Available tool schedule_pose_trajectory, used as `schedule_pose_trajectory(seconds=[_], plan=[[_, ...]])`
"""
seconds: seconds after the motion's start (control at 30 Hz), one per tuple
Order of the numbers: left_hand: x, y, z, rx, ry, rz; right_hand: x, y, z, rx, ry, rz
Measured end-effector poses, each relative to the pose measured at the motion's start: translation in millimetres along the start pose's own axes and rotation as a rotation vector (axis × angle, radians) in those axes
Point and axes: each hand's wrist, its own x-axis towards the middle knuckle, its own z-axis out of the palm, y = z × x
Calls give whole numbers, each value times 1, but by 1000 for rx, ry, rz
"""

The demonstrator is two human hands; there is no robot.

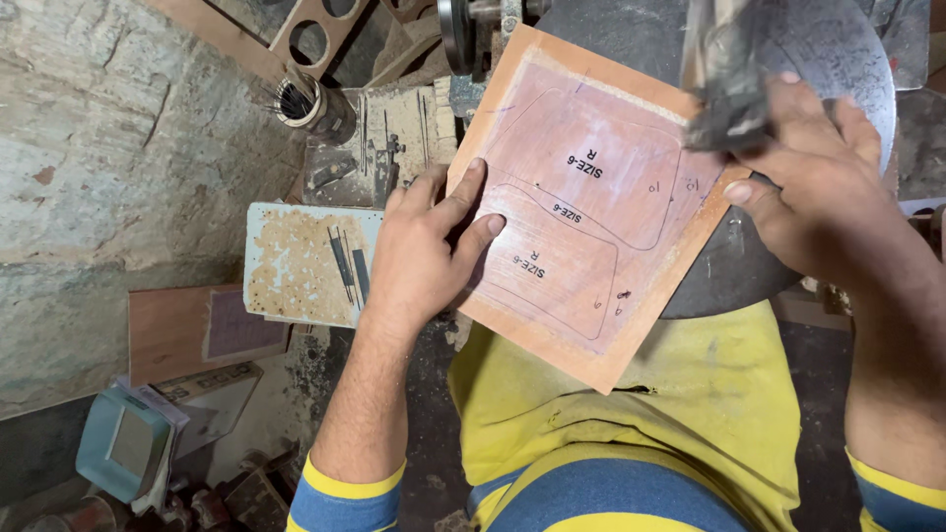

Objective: The person cuts shoe pattern templates out of plywood boards on a scroll saw, following drawn outlines labeled with sizes. They guide each board along the blade, remove the cut pieces, stack the finished pieces aside, and begin cutting the next board.

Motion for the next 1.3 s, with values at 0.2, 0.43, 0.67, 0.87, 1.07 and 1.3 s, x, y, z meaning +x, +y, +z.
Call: schedule_pose_trajectory(seconds=[0.2, 0.43, 0.67, 0.87, 1.07, 1.3], plan=[[-13, -3, -6, -195, -97, -116, -6, 10, 7, -101, -56, 84], [-24, 4, -4, -332, -193, -342, -16, 22, 17, -57, 1, 33], [-24, 7, -2, -377, -178, -358, -12, -3, 16, 38, 138, 65], [-22, 9, -2, -409, -166, -354, -6, -20, 7, -12, 135, 125], [-21, 13, -3, -372, -195, -391, -5, -20, 6, 38, 176, 134], [-25, 18, -1, -381, -168, -393, -16, -4, 3, -137, 0, 29]])
